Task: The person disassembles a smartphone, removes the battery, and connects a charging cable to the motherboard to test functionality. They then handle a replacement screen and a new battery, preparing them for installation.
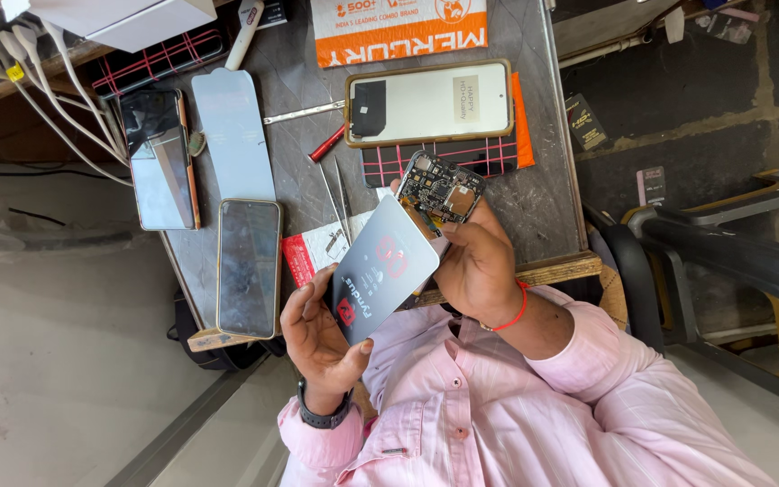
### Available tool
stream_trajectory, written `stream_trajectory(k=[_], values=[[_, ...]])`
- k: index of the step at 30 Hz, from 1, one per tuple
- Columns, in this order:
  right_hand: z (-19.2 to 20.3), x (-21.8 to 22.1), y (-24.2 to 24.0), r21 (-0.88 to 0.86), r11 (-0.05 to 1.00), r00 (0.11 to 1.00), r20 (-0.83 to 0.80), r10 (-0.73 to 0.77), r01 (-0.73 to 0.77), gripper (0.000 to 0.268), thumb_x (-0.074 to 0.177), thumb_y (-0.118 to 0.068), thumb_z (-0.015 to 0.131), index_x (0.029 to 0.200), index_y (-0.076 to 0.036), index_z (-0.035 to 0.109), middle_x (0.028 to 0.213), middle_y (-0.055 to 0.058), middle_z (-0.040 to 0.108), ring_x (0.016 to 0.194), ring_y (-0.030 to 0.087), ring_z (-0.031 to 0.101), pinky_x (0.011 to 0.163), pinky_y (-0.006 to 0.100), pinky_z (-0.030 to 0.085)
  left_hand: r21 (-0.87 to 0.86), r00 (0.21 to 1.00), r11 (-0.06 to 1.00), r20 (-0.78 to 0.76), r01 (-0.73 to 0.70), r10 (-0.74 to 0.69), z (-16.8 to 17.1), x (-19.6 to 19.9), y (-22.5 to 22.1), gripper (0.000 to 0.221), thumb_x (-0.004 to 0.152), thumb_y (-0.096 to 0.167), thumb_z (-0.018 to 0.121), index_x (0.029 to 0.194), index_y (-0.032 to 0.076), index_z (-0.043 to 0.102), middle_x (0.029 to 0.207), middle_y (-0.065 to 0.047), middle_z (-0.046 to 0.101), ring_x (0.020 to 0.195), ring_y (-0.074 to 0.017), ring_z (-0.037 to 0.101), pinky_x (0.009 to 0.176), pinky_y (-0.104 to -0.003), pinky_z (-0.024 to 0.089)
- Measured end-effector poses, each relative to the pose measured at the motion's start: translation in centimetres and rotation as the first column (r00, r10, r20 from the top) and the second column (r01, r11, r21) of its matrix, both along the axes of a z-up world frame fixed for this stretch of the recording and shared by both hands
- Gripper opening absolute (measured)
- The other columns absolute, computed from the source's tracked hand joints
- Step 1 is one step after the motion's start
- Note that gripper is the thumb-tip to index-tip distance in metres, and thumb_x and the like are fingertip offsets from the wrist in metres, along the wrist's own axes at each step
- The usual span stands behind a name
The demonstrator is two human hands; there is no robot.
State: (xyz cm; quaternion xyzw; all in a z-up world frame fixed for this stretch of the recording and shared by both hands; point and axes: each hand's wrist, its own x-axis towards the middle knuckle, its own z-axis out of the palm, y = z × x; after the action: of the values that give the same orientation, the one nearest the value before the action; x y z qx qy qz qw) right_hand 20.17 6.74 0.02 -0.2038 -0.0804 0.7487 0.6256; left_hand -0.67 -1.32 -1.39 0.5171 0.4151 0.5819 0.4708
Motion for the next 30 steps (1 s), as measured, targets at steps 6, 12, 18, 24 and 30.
stream_trajectory(k=[6, 12, 18, 24, 30], values=[[-0.9, -0.2, -0.4, -0.053, 0.998, 0.999, 0.029, -0.017, 0.018, 0.048, 0.1, -0.002, 0.042, 0.147, 0.007, 0.046, 0.144, 0.023, 0.058, 0.136, 0.033, 0.057, 0.12, 0.049, 0.044, -0.007, 1.0, 1.0, 0.019, 0.004, -0.004, 0.1, 0.1, 0.0, 0.084, 0.087, 0.011, 0.082, 0.156, 0.004, 0.034, 0.155, -0.023, 0.049, 0.15, -0.0344, 0.048, 0.129, -0.049, 0.036], [-1.7, -0.5, -0.7, -0.03, 0.996, 0.99, 0.12, -0.079, 0.083, 0.041, 0.101, 0.001, 0.044, 0.14, -0.001, 0.051, 0.137, 0.017, 0.062, 0.128, 0.028, 0.062, 0.114, 0.046, 0.049, 0.008, 1.0, 1.0, 0.02, 0.011, -0.012, -0.2, 0.0, 0.1, 0.084, 0.085, 0.01, 0.082, 0.155, 0.002, 0.036, 0.155, -0.022, 0.049, 0.15, -0.0338, 0.048, 0.131, -0.049, 0.034], [-0.6, -0.7, -0.4, 0.02, 0.998, 0.982, 0.179, -0.064, 0.062, 0.038, 0.105, -0.003, 0.042, 0.142, -0.002, 0.051, 0.135, 0.015, 0.063, 0.122, 0.027, 0.064, 0.106, 0.044, 0.055, 0.043, 0.999, 0.998, 0.017, 0.04, -0.041, -0.7, -0.6, 0.2, 0.086, 0.084, 0.008, 0.083, 0.155, 0.0, 0.035, 0.157, -0.022, 0.047, 0.151, -0.0334, 0.047, 0.127, -0.045, 0.032], [-0.3, -0.7, 0.0, -0.024, 1.0, 0.995, 0.104, -0.002, 0.004, 0.039, 0.102, -0.005, 0.044, 0.141, 0.001, 0.051, 0.13, 0.018, 0.065, 0.117, 0.03, 0.068, 0.103, 0.047, 0.056, 0.012, 0.998, 0.998, 0.009, 0.068, -0.068, -0.7, -0.9, 0.1, 0.086, 0.083, 0.006, 0.082, 0.155, 0.0, 0.036, 0.155, -0.022, 0.047, 0.15, -0.0323, 0.048, 0.126, -0.043, 0.033], [-1.2, -0.6, -0.1, -0.041, 0.999, 0.995, 0.099, -0.019, 0.023, 0.04, 0.102, -0.004, 0.047, 0.141, 0.001, 0.051, 0.134, 0.018, 0.063, 0.122, 0.031, 0.065, 0.109, 0.048, 0.054, 0.019, 0.998, 0.998, -0.006, 0.058, -0.058, -0.4, -1.0, 0.2, 0.084, 0.085, 0.009, 0.083, 0.154, 0.0, 0.035, 0.155, -0.023, 0.047, 0.148, -0.0325, 0.049, 0.129, -0.045, 0.035]])
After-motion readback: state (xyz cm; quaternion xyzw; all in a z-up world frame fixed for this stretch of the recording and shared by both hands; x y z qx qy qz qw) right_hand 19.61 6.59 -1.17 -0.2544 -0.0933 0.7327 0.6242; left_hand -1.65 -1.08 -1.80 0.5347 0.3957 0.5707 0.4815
